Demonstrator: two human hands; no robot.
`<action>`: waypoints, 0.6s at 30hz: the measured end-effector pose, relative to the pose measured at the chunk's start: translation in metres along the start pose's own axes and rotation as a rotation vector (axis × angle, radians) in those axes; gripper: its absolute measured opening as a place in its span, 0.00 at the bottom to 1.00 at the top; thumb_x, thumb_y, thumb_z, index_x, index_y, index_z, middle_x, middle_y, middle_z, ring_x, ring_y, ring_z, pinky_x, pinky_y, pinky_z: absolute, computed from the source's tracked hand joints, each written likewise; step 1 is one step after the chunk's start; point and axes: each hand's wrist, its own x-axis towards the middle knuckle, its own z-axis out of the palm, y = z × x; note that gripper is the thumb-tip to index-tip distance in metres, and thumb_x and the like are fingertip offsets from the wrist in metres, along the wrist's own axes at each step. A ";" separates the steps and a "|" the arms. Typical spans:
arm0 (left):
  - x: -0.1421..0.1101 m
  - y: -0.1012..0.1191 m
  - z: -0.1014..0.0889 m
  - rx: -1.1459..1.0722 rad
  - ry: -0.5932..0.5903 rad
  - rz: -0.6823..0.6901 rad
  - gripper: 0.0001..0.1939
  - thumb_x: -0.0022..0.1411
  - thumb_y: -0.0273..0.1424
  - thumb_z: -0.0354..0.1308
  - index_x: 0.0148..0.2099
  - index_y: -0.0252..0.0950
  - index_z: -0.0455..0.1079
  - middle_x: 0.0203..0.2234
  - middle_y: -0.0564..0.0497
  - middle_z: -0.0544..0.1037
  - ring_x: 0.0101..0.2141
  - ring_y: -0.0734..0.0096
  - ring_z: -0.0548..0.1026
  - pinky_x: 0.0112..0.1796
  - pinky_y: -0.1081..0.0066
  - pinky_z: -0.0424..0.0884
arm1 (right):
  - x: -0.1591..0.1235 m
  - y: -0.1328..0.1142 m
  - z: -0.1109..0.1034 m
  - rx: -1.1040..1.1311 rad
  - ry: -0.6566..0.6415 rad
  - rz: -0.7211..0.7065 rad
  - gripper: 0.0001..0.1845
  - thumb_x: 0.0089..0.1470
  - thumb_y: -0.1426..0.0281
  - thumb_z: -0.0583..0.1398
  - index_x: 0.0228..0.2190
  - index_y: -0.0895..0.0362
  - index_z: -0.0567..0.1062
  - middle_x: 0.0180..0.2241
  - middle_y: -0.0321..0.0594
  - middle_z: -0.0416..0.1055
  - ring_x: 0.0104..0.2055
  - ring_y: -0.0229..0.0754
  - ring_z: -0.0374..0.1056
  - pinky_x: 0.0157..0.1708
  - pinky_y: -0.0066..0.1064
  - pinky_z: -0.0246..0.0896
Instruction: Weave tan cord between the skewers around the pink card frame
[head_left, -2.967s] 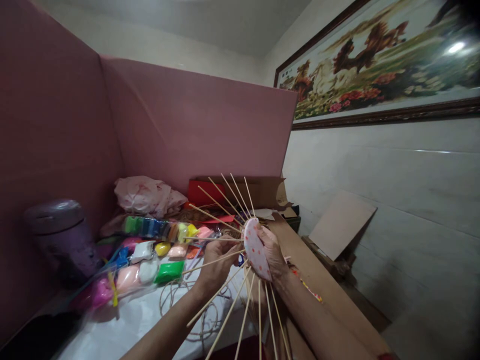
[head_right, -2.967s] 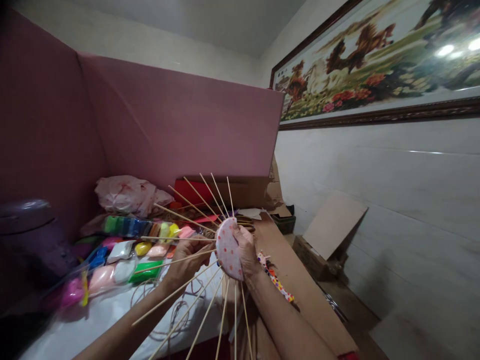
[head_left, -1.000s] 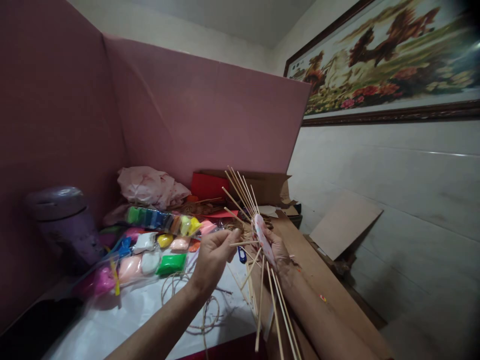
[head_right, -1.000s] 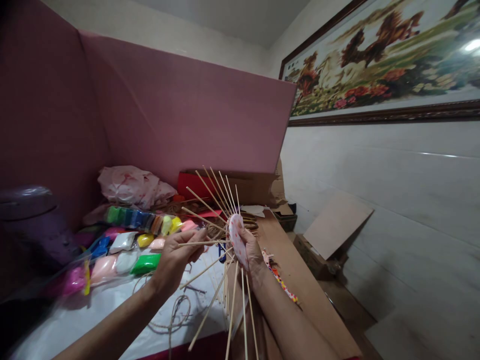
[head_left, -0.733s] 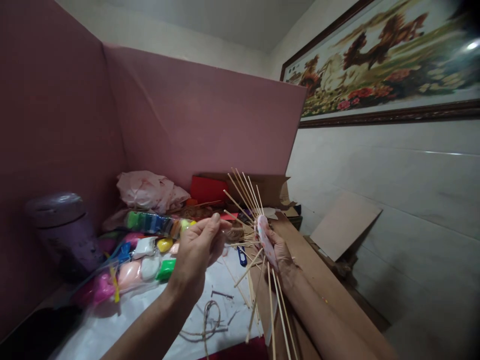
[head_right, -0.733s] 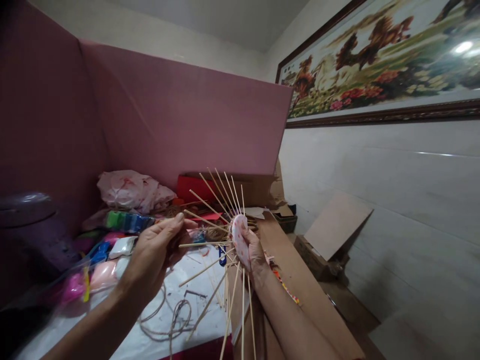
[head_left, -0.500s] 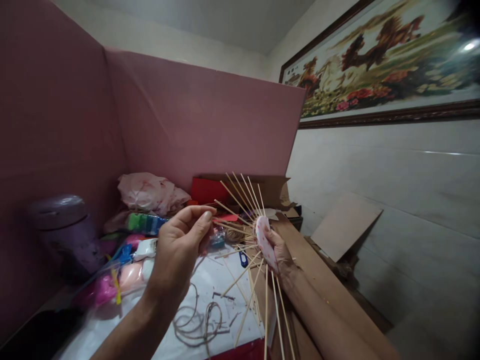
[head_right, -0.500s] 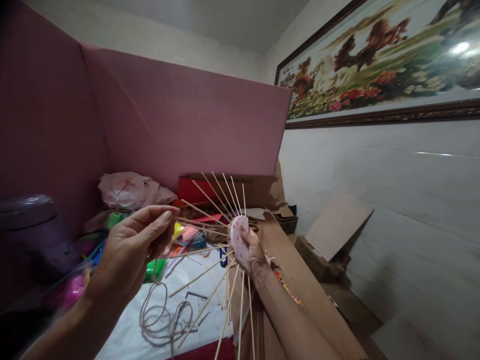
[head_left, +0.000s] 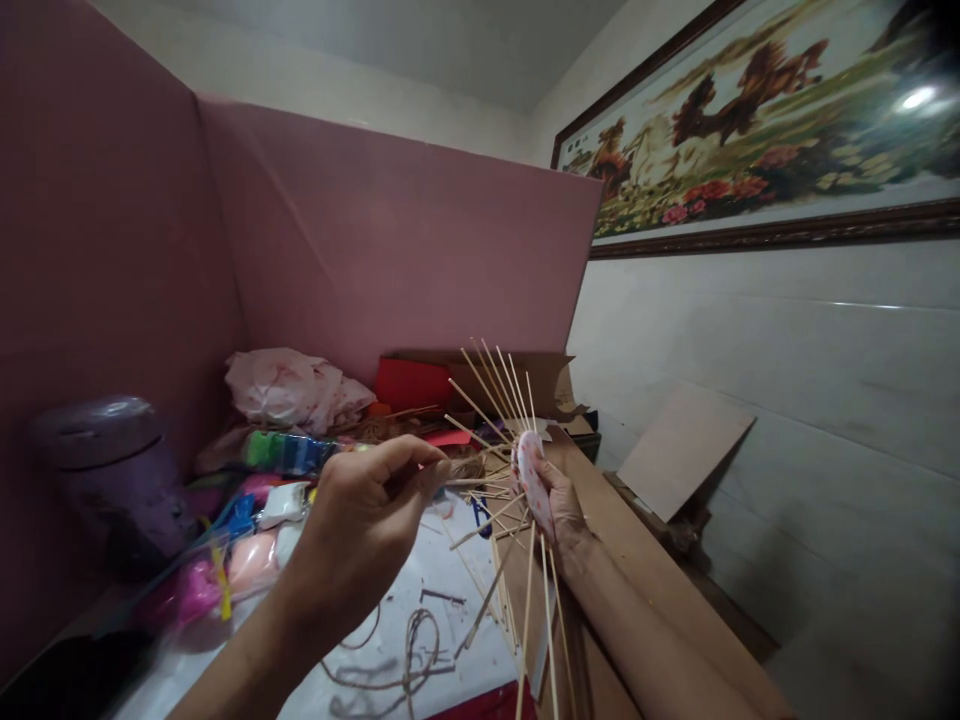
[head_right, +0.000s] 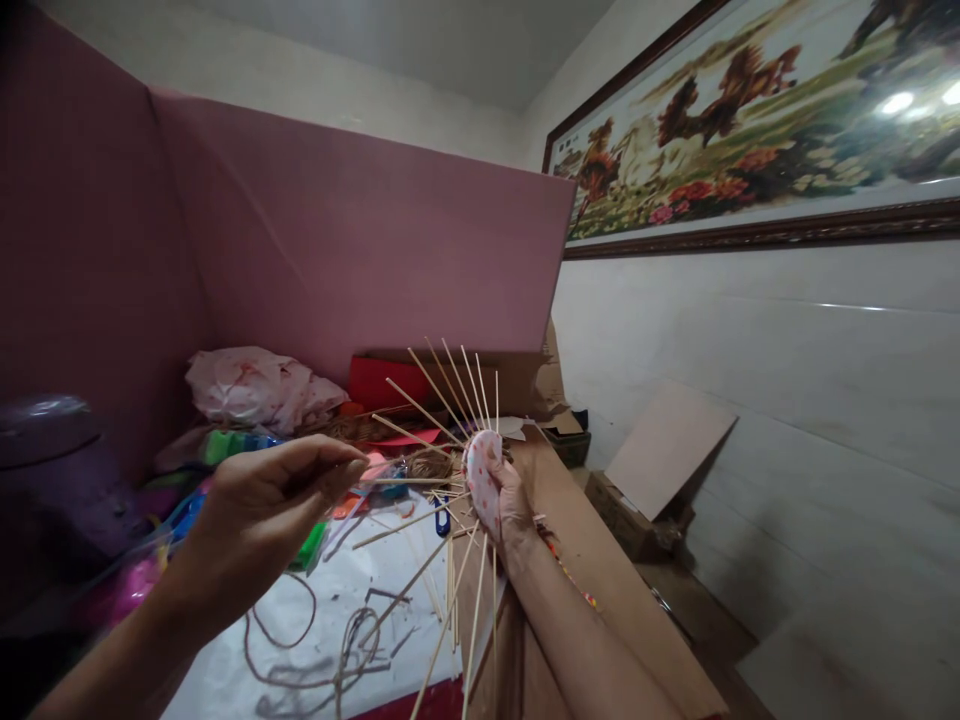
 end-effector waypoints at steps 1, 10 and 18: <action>0.002 0.000 -0.002 -0.041 -0.068 -0.049 0.10 0.54 0.35 0.53 0.32 0.34 0.72 0.19 0.53 0.69 0.21 0.78 0.63 0.20 0.77 0.57 | 0.001 -0.001 -0.001 0.003 0.004 0.007 0.09 0.38 0.70 0.64 0.27 0.60 0.75 0.20 0.40 0.74 0.18 0.37 0.67 0.13 0.24 0.63; 0.019 -0.028 0.003 -0.120 -0.530 -0.318 0.22 0.51 0.33 0.53 0.49 0.32 0.67 0.13 0.61 0.52 0.15 0.82 0.47 0.17 0.77 0.43 | 0.005 -0.003 -0.013 0.065 -0.171 0.028 0.13 0.41 0.67 0.62 0.32 0.59 0.75 0.19 0.36 0.71 0.16 0.34 0.64 0.11 0.22 0.59; -0.005 -0.029 0.048 0.281 -0.761 0.032 0.16 0.50 0.26 0.48 0.38 0.40 0.74 0.19 0.54 0.68 0.21 0.77 0.57 0.22 0.76 0.52 | 0.004 -0.002 -0.009 0.012 -0.069 0.033 0.15 0.41 0.66 0.63 0.32 0.60 0.75 0.24 0.40 0.74 0.18 0.35 0.67 0.14 0.23 0.62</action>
